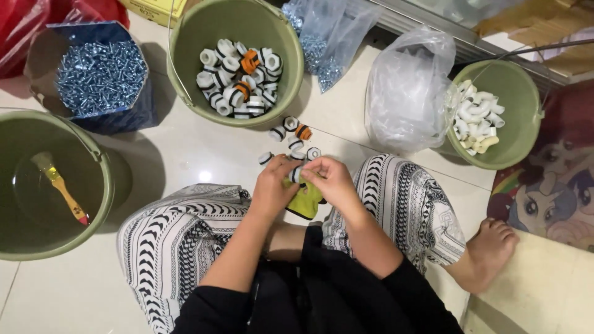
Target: Assembling small circular hardware components by fitting white rings onto black and orange bases while seated on the floor.
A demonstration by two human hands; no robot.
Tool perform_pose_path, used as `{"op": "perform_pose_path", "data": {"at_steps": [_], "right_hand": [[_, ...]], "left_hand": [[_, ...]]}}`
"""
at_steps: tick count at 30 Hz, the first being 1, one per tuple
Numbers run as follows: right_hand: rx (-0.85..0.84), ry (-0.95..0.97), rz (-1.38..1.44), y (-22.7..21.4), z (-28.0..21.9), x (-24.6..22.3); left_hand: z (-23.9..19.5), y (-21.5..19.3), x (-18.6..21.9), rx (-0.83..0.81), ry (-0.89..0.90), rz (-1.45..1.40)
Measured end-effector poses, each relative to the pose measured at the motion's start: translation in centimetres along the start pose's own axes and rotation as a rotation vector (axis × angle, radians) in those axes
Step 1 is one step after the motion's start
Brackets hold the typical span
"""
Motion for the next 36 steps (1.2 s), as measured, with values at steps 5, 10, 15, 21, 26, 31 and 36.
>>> {"op": "perform_pose_path", "data": {"at_steps": [5, 10, 15, 21, 26, 31, 36], "right_hand": [[-0.020, 0.035, 0.309, 0.4, 0.5, 2.8], [-0.018, -0.125, 0.132, 0.3, 0.1, 1.0], [0.062, -0.441, -0.138, -0.2, 0.0, 0.8], [0.136, -0.521, -0.231, 0.5, -0.8, -0.4], [0.106, -0.607, -0.271, 1.3, -0.9, -0.8], [0.193, -0.529, -0.307, 1.2, -0.3, 0.6], [0.225, -0.146, 0.127, 0.2, 0.2, 1.6]], "left_hand": [[-0.6, -0.4, 1.4, 0.045, 0.006, 0.057], [-0.1, -1.2, 0.9, 0.031, -0.068, -0.074], [-0.3, -3.6, 1.0, -0.124, -0.220, -0.538], [0.3, -3.3, 1.4, -0.178, -0.318, -0.687], [0.9, -1.7, -1.2, -0.065, -0.447, -0.691], [0.6, -1.8, 0.2, -0.070, -0.428, -0.719], [0.3, -3.4, 4.2, -0.059, -0.161, -0.637]]}}
Point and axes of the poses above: each hand's wrist, its own z-axis towards the middle knuckle, its own y-axis out of the palm, x = y × z, the point moved 1 cm from there along z, towards the middle knuckle, and after that the axes turned 10 degrees about -x, right-handed, at the moved point
